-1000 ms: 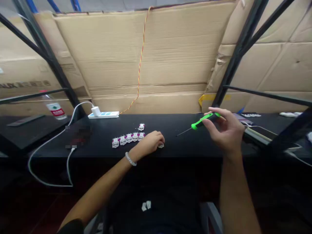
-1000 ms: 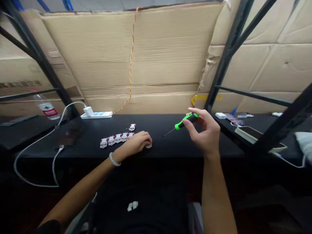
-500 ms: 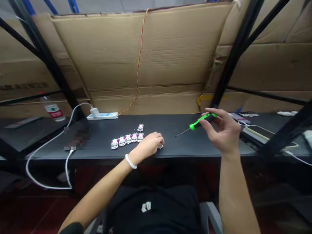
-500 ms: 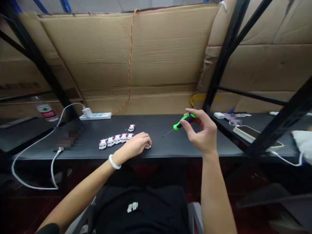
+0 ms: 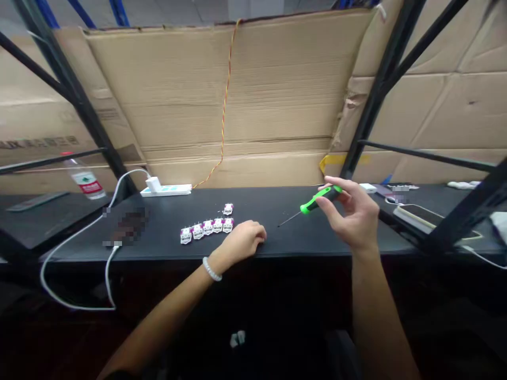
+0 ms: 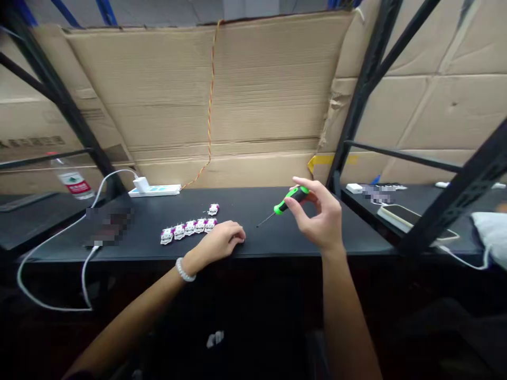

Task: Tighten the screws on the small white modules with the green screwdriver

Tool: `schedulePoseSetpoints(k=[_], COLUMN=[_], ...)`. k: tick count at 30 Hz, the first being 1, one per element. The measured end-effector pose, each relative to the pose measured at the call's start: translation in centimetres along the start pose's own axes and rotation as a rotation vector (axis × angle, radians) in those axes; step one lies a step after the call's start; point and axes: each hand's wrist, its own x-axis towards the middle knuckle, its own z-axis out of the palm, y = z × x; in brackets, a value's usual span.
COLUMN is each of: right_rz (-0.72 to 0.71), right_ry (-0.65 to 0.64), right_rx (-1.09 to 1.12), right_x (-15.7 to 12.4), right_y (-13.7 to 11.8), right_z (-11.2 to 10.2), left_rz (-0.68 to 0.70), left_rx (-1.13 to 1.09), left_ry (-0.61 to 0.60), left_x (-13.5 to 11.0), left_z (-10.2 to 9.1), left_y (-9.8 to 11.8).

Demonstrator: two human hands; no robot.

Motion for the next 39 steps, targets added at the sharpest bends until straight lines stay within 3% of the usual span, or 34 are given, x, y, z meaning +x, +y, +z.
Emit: schedulePoseSetpoints(k=[12,19,39], right_rz=[0.087,0.095,0.059], right_ry=[-0.062,-0.077,-0.110], right_rx=[0.132,0.183,0.168], right_x=[-1.0,-1.6,-2.1], right_y=[0.0,0.3,0.6], right_z=[3.5,5.3,6.0], left_rz=[-0.048,-0.037,-0.021], left_rx=[-0.297,-0.233,-0.311], left_ry=[0.121,0.187,0.198], left_x=[-0.6,-1.4,-1.8], left_z=[0.7,0.5,0.8], left_y=[-1.2,-1.5,-1.5])
